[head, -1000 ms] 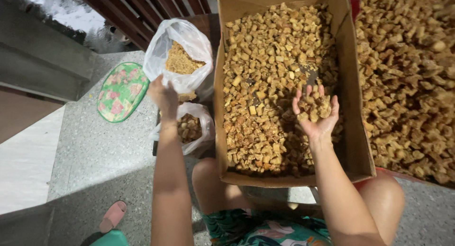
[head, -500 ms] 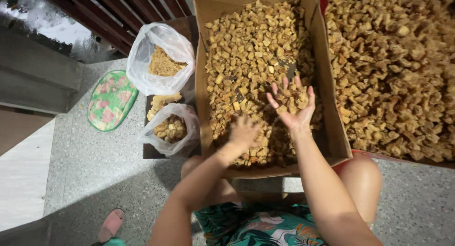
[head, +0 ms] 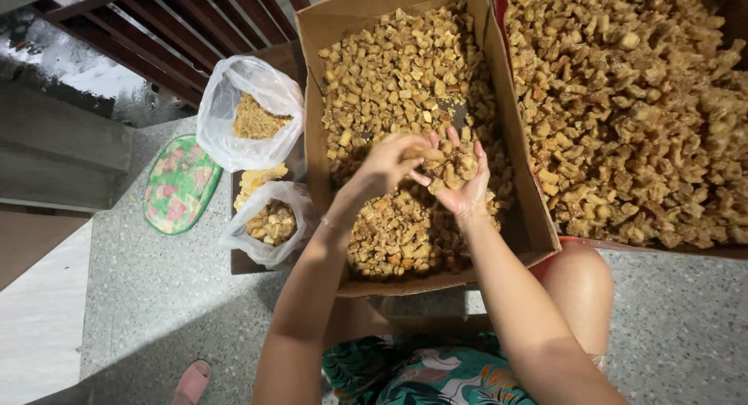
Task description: The person sits on the floor and sorts dried fruit pieces from a large cardboard box into smaller plastic bags. They repeatedly scoop handfuls of the dried pieces, inspect them, and transfer them into bags placed beside the box.
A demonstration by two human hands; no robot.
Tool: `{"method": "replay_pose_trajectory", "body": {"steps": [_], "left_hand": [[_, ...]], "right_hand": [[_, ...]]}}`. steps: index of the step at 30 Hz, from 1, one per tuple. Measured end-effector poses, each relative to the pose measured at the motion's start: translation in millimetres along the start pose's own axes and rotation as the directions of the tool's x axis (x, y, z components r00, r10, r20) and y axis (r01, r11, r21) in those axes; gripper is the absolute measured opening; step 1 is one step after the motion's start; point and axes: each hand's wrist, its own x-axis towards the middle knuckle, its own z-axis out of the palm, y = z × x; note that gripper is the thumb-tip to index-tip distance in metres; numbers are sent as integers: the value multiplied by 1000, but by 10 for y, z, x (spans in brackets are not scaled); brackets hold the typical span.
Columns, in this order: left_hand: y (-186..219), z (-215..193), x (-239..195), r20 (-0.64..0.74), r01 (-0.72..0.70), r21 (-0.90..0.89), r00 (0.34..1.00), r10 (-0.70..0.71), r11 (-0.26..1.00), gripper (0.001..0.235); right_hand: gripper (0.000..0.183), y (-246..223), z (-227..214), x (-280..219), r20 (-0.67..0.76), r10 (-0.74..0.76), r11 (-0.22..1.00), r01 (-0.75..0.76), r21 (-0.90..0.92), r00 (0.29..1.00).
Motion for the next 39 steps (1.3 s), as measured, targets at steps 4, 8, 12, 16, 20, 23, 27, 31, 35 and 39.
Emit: {"method": "replay_pose_trajectory", "body": {"steps": [4,8,12,16,20,23,27,31,35,39], "left_hand": [[478,37,278,258,392,-81,896,-361,916,40],[719,-98,338,288,512,-114,837,-465,851,42],[712,-186,318,276,543,-56,815,-510,838,40],[575,-222,232,106,337,-277,942,-320,900,42],[452,-65,167,-16,272,-95,961,-274,958,33],[417,128,134,-63,117,14,991,-116,993,32],[465,429,136,-120,8,312,992,32,950,40],[474,448,177,-78,262,243,965,-250,934,28],[447,238,164,-38,213,-98,975,-217,972,35],[398,221,117,25,204,-259,978,-205,944,30]], "right_hand": [[64,-13,-86,-8,28,9,995,-7,-96,1000],[65,-10,-47,-7,-31,-10,993,7,-114,999],[65,7,73,-35,-60,1,998,-5,-67,998],[60,12,57,-22,-8,13,1000,-13,10,1000],[56,8,-148,54,18,-23,996,21,89,1000],[53,7,-252,125,-73,-76,997,75,-16,994],[46,24,-149,40,-85,-68,986,54,-155,994],[53,24,2,19,-129,-67,995,58,-77,989],[57,12,-133,88,-17,-70,994,72,87,997],[56,27,-204,96,-156,-60,997,52,-53,986]]}}
